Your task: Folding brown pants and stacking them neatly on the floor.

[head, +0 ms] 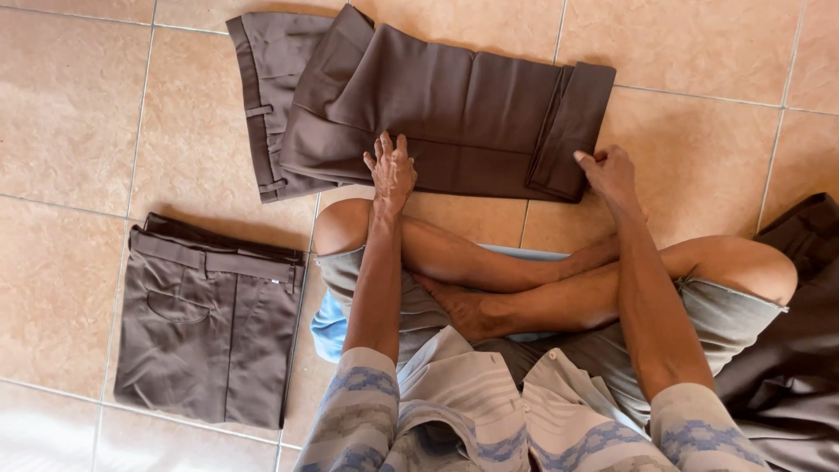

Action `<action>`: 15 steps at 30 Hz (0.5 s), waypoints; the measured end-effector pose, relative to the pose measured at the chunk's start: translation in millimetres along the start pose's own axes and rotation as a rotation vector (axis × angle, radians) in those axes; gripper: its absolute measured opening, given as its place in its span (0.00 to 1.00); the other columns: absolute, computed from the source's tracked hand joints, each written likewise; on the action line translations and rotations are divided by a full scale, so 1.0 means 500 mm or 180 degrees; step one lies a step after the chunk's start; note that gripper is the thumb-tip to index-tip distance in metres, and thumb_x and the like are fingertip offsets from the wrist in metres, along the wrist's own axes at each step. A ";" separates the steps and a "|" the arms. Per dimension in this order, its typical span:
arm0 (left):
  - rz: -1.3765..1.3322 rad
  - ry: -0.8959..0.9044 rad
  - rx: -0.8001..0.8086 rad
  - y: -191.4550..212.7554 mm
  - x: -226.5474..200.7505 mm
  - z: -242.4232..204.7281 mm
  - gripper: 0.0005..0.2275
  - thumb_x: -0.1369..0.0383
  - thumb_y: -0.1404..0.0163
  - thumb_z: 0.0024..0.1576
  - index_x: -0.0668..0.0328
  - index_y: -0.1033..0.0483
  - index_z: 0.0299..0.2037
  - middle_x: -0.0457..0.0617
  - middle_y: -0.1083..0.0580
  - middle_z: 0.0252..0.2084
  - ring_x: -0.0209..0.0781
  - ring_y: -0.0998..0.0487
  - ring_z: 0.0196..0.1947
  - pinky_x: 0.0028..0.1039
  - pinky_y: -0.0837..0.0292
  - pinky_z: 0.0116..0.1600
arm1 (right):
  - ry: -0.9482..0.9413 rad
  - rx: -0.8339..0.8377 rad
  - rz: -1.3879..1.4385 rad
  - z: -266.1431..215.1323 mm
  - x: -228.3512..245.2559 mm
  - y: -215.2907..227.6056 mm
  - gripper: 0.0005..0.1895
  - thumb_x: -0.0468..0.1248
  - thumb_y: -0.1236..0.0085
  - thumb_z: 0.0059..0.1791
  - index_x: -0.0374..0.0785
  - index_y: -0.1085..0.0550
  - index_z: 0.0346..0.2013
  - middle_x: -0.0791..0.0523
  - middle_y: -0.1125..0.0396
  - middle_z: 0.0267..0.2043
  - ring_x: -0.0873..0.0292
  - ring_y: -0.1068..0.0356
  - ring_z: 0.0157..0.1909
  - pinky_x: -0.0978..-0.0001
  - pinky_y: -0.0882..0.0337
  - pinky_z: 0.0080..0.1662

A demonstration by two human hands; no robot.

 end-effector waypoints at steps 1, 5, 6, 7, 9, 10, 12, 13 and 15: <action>0.0019 0.0018 0.0046 0.000 -0.001 -0.004 0.25 0.68 0.42 0.57 0.56 0.35 0.65 0.63 0.41 0.68 0.62 0.41 0.70 0.66 0.48 0.68 | 0.0195 0.0012 -0.0288 0.010 -0.009 -0.011 0.25 0.48 0.36 0.52 0.25 0.25 0.47 0.39 0.28 0.35 0.39 0.24 0.36 0.51 0.22 0.27; -0.0277 -0.0480 0.0146 0.030 -0.038 -0.018 0.21 0.65 0.43 0.59 0.55 0.30 0.63 0.61 0.38 0.67 0.60 0.39 0.70 0.63 0.47 0.69 | 0.0321 -0.1313 -0.1121 0.101 -0.124 0.041 0.24 0.56 0.29 0.46 0.44 0.23 0.47 0.51 0.28 0.40 0.43 0.25 0.44 0.46 0.25 0.40; -0.0271 -0.0513 0.0170 0.050 -0.055 -0.032 0.21 0.65 0.43 0.59 0.55 0.30 0.63 0.61 0.38 0.67 0.60 0.39 0.70 0.63 0.47 0.69 | 0.0282 -0.1324 -0.1115 0.057 -0.076 0.081 0.24 0.56 0.29 0.46 0.44 0.23 0.47 0.51 0.28 0.40 0.43 0.25 0.44 0.46 0.25 0.40; -0.0467 -0.0871 -0.0044 0.082 -0.086 -0.048 0.18 0.69 0.41 0.54 0.58 0.26 0.55 0.59 0.34 0.61 0.57 0.33 0.63 0.54 0.40 0.64 | 0.0218 -0.1475 -0.1226 0.012 -0.026 0.127 0.20 0.41 0.34 0.47 0.36 0.29 0.48 0.46 0.35 0.45 0.39 0.32 0.47 0.41 0.31 0.44; -0.0683 -0.1325 -0.0222 0.102 -0.120 -0.062 0.15 0.73 0.39 0.49 0.61 0.23 0.48 0.57 0.30 0.54 0.54 0.27 0.57 0.46 0.34 0.59 | 0.0069 -0.1687 -0.1332 -0.019 -0.003 0.173 0.19 0.26 0.39 0.47 0.29 0.34 0.49 0.40 0.42 0.50 0.35 0.38 0.51 0.35 0.37 0.49; -0.0737 -0.1352 -0.0229 0.092 -0.119 -0.063 0.16 0.72 0.37 0.48 0.60 0.21 0.47 0.60 0.29 0.57 0.56 0.26 0.58 0.43 0.31 0.60 | 0.0229 -0.1849 -0.1625 -0.010 -0.013 0.172 0.21 0.36 0.34 0.48 0.35 0.33 0.50 0.44 0.40 0.49 0.40 0.35 0.48 0.43 0.32 0.45; -0.0808 -0.1434 -0.0217 0.073 -0.119 -0.058 0.16 0.70 0.36 0.47 0.60 0.19 0.47 0.63 0.28 0.60 0.59 0.25 0.58 0.40 0.28 0.61 | 0.0335 -0.2039 -0.1931 -0.003 -0.024 0.150 0.24 0.45 0.29 0.50 0.40 0.31 0.52 0.48 0.37 0.48 0.45 0.31 0.45 0.52 0.27 0.41; -0.0587 -0.1243 0.0135 0.049 -0.112 -0.048 0.16 0.65 0.38 0.52 0.54 0.20 0.51 0.61 0.30 0.63 0.60 0.28 0.62 0.46 0.32 0.65 | 0.0296 -0.1822 -0.2316 0.002 -0.021 0.118 0.29 0.53 0.30 0.48 0.40 0.30 0.54 0.49 0.35 0.47 0.46 0.31 0.46 0.51 0.28 0.42; -0.0334 -0.1073 0.0496 0.027 -0.100 -0.045 0.16 0.61 0.40 0.57 0.49 0.21 0.55 0.59 0.32 0.65 0.60 0.32 0.66 0.51 0.37 0.68 | 0.0224 -0.1589 -0.2673 0.022 -0.048 0.075 0.35 0.61 0.31 0.47 0.39 0.28 0.55 0.50 0.34 0.47 0.47 0.30 0.46 0.50 0.29 0.43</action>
Point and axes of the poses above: each hand's wrist, its own z-axis towards the middle knuckle, its own y-axis out of the back of the hand, x = y × z, the point moved 7 cm from there along z, towards the middle knuckle
